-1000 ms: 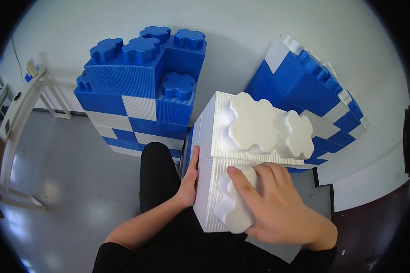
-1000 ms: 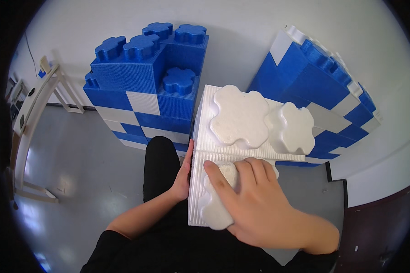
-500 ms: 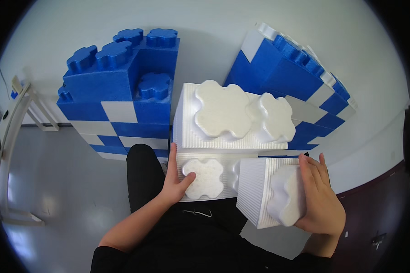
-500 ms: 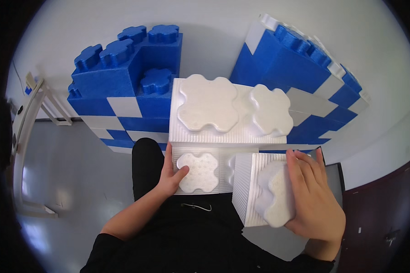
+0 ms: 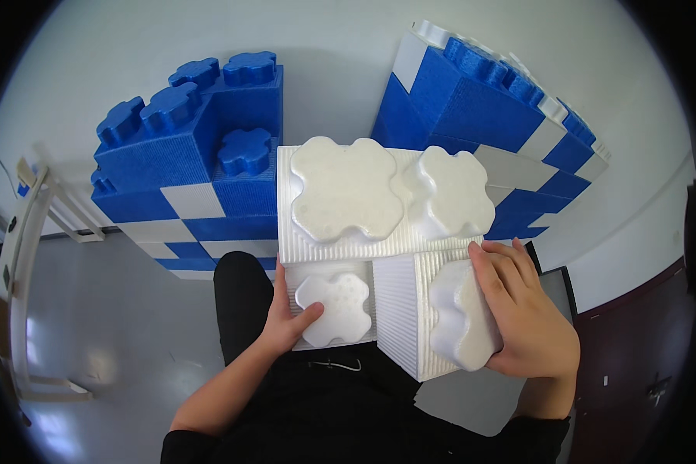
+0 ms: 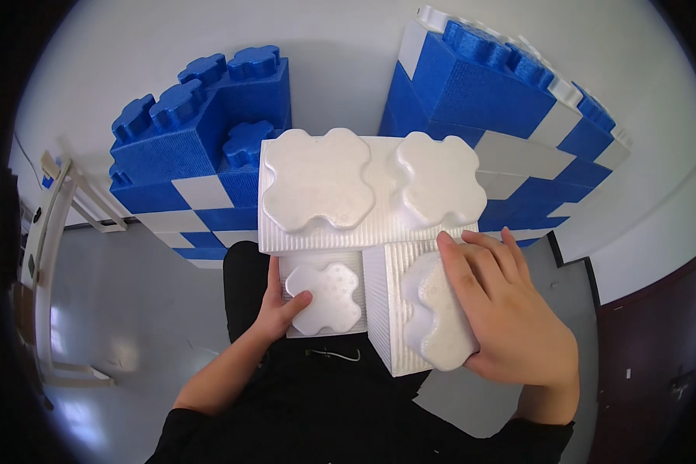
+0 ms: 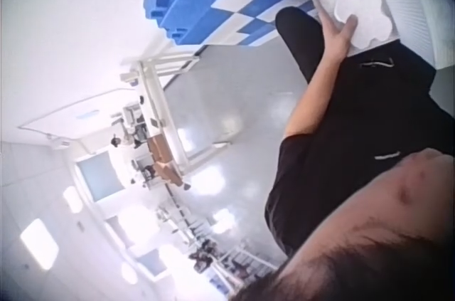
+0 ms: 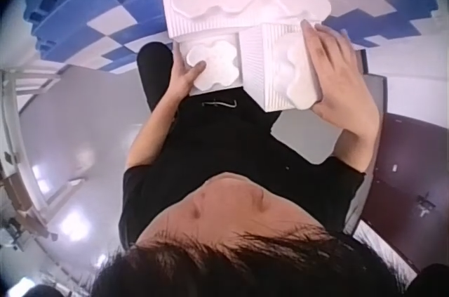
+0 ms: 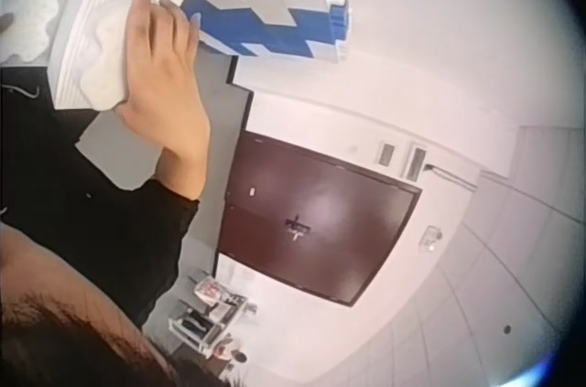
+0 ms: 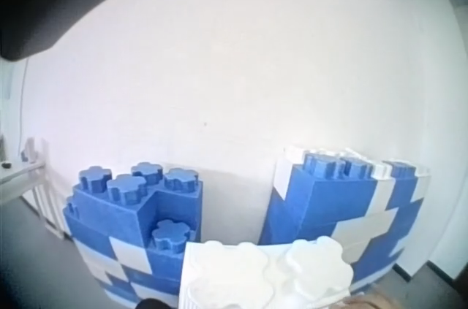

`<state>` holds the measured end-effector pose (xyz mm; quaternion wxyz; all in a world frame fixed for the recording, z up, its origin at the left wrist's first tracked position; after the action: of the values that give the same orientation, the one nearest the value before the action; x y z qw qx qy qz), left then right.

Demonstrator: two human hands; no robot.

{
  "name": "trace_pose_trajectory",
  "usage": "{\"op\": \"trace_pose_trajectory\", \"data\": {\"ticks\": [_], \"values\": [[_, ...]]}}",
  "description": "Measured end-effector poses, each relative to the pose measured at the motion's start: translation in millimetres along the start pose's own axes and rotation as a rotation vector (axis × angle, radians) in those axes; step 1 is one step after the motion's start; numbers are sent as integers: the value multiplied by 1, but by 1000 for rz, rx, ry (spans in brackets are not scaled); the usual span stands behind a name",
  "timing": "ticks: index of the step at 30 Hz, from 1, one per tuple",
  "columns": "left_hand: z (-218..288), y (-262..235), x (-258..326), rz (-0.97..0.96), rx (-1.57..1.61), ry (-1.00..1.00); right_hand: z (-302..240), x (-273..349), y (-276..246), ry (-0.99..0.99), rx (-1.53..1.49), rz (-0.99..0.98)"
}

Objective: Assembling interlocking white foam blocks.

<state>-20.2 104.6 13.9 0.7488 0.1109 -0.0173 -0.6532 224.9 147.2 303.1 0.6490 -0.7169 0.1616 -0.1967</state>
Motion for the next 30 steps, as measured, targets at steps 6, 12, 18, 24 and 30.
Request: {"op": "trace_pose_trajectory", "data": {"ticks": [6, 12, 18, 24, 30], "values": [[3, 3, 4, 19, 60, -18, -11, -7, 1, -37, 59, -1], [4, 2, 8, -1, 13, -15, -10, -5, -1, -51, 92, -19], [4, 3, 6, 11, 50, -41, -5, -8, 10, -88, 38, 99], [5, 2, 4, 30, 81, -55, 13, -13, 28, -85, -16, 102], [1, -4, 1, 47, 1, -90, 18, -17, 43, -82, -9, 123]]}}
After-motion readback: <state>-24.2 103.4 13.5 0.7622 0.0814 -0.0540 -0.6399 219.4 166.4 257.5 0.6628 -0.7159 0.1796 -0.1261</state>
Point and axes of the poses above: each hand's wrist, its own x-axis away from the middle knuckle, its own y-axis out of the palm, z = x × y, the point moved 9 cm from there along -x, towards the middle knuckle, and after that the axes turned 6 degrees about -z, right-handed, at the moved point
